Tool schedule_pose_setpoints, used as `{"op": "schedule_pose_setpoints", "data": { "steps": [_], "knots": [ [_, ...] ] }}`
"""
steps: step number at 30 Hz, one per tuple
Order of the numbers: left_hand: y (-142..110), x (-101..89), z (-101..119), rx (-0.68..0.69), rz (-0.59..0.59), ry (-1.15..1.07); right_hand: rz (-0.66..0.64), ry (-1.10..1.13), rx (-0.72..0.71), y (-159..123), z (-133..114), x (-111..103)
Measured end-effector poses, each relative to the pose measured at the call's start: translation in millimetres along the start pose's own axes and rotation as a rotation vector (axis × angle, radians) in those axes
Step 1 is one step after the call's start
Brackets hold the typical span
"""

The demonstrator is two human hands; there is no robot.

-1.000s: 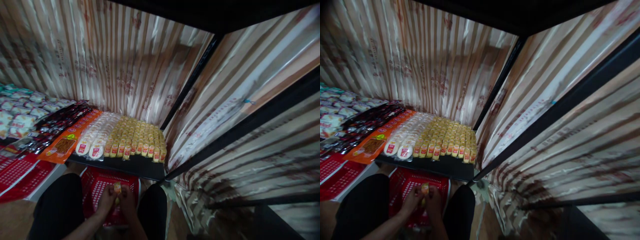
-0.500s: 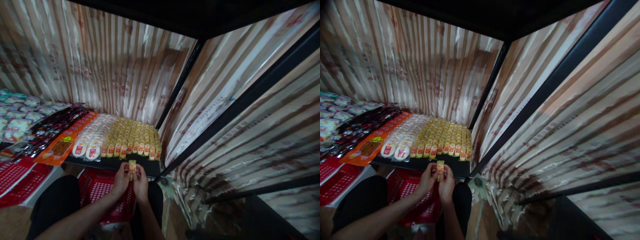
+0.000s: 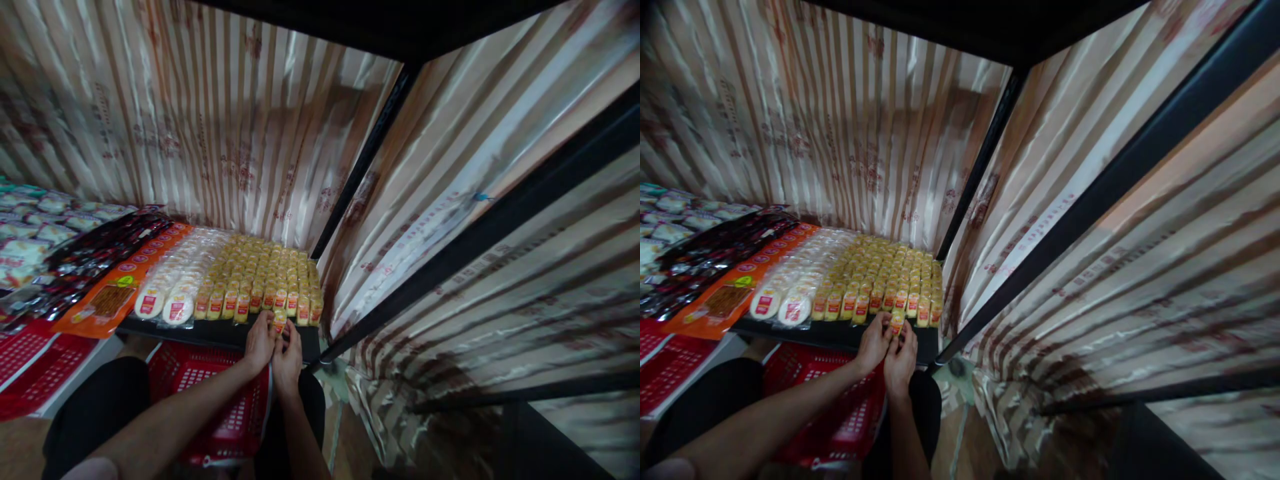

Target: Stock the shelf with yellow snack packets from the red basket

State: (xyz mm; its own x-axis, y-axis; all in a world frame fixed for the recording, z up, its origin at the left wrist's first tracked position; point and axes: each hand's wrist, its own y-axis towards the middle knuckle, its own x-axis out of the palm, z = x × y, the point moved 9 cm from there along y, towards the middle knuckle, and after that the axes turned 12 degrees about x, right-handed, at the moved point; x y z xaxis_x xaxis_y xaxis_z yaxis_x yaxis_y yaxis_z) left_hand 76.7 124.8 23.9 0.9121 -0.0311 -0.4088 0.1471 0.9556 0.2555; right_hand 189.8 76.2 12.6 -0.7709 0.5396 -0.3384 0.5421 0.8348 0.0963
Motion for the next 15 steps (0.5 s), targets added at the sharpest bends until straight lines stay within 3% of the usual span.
{"op": "schedule_pose_setpoints", "data": {
  "steps": [11,15],
  "knots": [
    [22,18.8,-4,-0.015,0.006,-0.016,0.086,-0.008,-0.071,15,3,-5],
    [30,19.9,2,0.049,0.042,0.003,0.121,-0.058,-0.123,19,-1,-8]
  ]
}}
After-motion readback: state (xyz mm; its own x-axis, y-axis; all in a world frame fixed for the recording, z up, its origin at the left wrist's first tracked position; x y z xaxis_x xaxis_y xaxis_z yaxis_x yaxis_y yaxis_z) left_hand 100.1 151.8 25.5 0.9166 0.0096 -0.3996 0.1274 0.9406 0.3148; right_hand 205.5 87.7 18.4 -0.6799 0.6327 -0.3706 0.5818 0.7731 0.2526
